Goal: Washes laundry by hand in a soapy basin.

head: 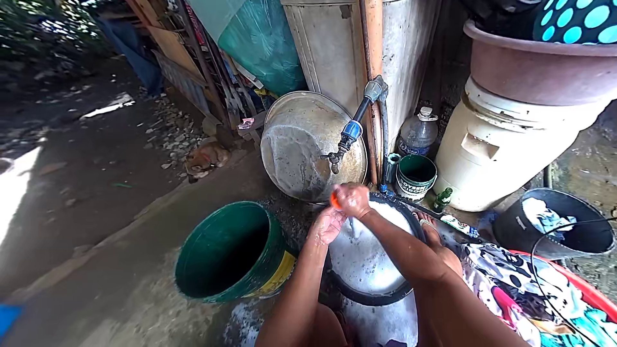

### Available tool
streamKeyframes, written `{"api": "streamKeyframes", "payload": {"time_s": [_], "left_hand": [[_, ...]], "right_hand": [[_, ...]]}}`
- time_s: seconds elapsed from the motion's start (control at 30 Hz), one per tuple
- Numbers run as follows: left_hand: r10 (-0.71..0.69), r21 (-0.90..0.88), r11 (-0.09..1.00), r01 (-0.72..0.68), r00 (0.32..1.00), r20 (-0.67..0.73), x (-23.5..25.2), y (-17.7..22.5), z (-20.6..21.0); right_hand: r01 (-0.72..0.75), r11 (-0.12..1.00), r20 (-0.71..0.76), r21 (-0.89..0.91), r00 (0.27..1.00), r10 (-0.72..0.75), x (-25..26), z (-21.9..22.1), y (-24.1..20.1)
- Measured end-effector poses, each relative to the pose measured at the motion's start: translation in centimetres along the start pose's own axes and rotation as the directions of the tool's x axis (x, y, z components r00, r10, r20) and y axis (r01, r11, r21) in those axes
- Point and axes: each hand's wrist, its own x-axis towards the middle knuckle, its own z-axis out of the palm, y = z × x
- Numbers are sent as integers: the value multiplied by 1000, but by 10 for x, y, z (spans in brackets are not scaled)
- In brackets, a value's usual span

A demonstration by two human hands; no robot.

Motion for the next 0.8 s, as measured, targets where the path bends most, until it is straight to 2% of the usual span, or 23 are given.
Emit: {"api": "streamKeyframes", "payload": {"time_s": [0.03, 0.1, 0.17, 0.23, 0.27, 0.33, 0.4, 0.47, 0.57, 0.6, 0.67, 0.7, 0.73, 0.8], "left_hand": [[-24, 8, 1000, 24, 1000, 6, -2, 3, 4], [-12, 6, 1000, 12, 1000, 2, -4, 4, 8], [-7, 1, 1000, 7, 991, -130, -17, 7, 23], [-34, -38, 999, 28, 984, -173, -36, 19, 35], [-15, -31, 999, 11, 989, -144, -30, 16, 27], [29, -21, 999, -30, 998, -62, -3, 2, 4], [8, -34, 999, -9, 999, -47, 8, 6, 0], [4, -56, 998, -8, 996, -86, 12, 6, -3], [76, -113, 990, -83, 995, -59, 10, -11, -7], [68, -106, 992, -75, 996, -62, 7, -9, -5], [13, -76, 997, -19, 997, -75, 2, 1, 3], [-3, -79, 997, -2, 998, -59, 2, 8, 4], [-8, -83, 997, 4, 999, -43, 2, 10, 2], [25, -66, 997, -29, 998, -54, 6, 2, -2]], "right_hand": [[-96, 995, 24, 2, 995, 95, 9, -9, 12], [-103, 995, -17, 14, 995, 103, 13, -5, 15], [98, 995, -34, 4, 995, -98, -3, 13, -11], [328, 945, -166, -2, 931, -324, -15, 32, -30], [317, 949, -162, 3, 936, -312, -15, 32, -27], [72, 997, -25, -9, 997, -73, -3, 14, -1], [-137, 991, 23, -11, 990, 137, 13, -2, 24], [-86, 995, -75, 43, 993, 89, 9, 5, 14], [230, 969, -212, 90, 955, -207, -9, 26, -27], [222, 972, -185, 75, 961, -205, -9, 27, -24], [23, 999, -55, 26, 998, -21, 2, 10, 3], [-44, 999, -54, 16, 998, 45, 9, 3, 18], [-54, 998, -96, 18, 994, 56, 12, 3, 25], [68, 997, -158, 39, 986, -61, 1, 14, 3]]}}
